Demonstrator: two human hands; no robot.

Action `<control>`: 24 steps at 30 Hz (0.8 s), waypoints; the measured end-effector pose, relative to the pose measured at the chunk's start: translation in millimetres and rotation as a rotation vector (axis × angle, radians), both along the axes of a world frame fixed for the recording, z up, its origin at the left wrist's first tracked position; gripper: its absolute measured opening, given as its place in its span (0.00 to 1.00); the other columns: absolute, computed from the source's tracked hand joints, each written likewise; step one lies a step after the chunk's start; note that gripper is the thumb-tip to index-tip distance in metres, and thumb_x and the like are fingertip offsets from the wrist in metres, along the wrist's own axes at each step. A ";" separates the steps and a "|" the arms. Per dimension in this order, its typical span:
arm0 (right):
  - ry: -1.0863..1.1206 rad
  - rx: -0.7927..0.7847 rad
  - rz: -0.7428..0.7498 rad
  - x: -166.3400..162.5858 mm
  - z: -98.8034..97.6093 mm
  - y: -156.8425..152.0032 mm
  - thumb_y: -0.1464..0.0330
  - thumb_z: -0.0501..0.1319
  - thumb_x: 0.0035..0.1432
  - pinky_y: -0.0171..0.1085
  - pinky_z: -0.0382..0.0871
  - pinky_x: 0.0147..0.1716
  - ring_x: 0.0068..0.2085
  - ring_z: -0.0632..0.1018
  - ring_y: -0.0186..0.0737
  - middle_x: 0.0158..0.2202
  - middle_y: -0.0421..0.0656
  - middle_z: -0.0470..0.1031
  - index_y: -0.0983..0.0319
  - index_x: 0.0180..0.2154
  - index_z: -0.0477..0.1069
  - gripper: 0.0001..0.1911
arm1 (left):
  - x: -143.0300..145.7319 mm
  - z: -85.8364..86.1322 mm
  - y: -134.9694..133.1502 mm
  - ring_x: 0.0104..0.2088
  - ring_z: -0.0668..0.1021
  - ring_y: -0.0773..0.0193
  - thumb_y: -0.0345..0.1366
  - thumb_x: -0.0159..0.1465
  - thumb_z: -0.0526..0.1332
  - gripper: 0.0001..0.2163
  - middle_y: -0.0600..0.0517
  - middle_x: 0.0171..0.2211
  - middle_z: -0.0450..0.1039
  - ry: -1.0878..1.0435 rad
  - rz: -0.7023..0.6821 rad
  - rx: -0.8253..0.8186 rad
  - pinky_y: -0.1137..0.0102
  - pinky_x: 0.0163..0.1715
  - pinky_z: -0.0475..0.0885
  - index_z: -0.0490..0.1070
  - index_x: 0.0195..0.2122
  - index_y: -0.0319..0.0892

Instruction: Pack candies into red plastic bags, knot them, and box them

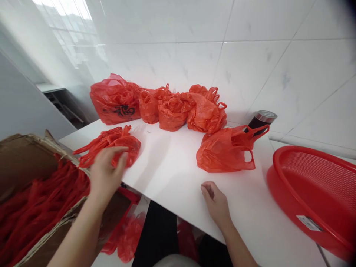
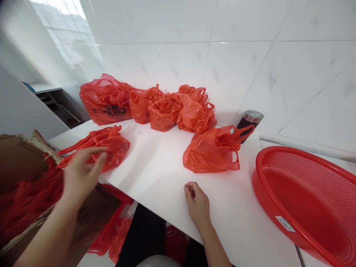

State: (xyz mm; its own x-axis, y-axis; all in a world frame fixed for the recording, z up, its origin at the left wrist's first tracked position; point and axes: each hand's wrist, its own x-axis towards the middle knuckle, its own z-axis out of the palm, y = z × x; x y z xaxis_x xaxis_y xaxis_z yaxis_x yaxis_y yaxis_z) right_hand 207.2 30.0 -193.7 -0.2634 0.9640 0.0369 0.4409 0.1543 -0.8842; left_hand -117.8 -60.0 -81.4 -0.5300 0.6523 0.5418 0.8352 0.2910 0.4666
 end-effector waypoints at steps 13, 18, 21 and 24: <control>-0.021 0.035 0.045 2.9 -9.4 0.2 0.55 0.53 0.63 0.36 0.68 0.34 0.33 0.74 0.39 0.32 0.40 0.74 0.58 0.37 0.69 0.15 | -13.2 -105.4 28.6 0.51 0.76 0.52 0.45 0.64 0.54 0.21 0.41 0.55 0.72 -0.117 -0.112 -0.262 0.58 0.50 0.71 0.70 0.53 0.39; -0.014 0.100 0.053 -1.2 -7.0 0.8 0.58 0.53 0.63 0.35 0.68 0.33 0.31 0.74 0.38 0.31 0.40 0.74 0.58 0.36 0.69 0.12 | 50.4 -131.0 25.7 0.62 0.64 0.45 0.43 0.64 0.55 0.17 0.43 0.59 0.68 -0.055 -0.279 -0.256 0.46 0.59 0.60 0.73 0.51 0.44; -0.011 0.135 0.049 -3.6 -1.7 -3.5 0.60 0.53 0.64 0.35 0.68 0.32 0.31 0.73 0.38 0.32 0.41 0.74 0.59 0.37 0.71 0.12 | 79.5 -139.7 29.3 0.64 0.62 0.46 0.42 0.65 0.55 0.16 0.46 0.61 0.66 -0.002 -0.405 -0.224 0.44 0.60 0.58 0.72 0.52 0.48; 0.017 0.143 0.077 6.9 8.3 -12.5 0.61 0.52 0.65 0.34 0.68 0.34 0.33 0.74 0.37 0.33 0.41 0.75 0.58 0.40 0.73 0.12 | 92.7 -143.6 34.8 0.62 0.66 0.49 0.40 0.67 0.55 0.15 0.46 0.60 0.66 0.016 -0.525 -0.144 0.46 0.58 0.63 0.70 0.52 0.48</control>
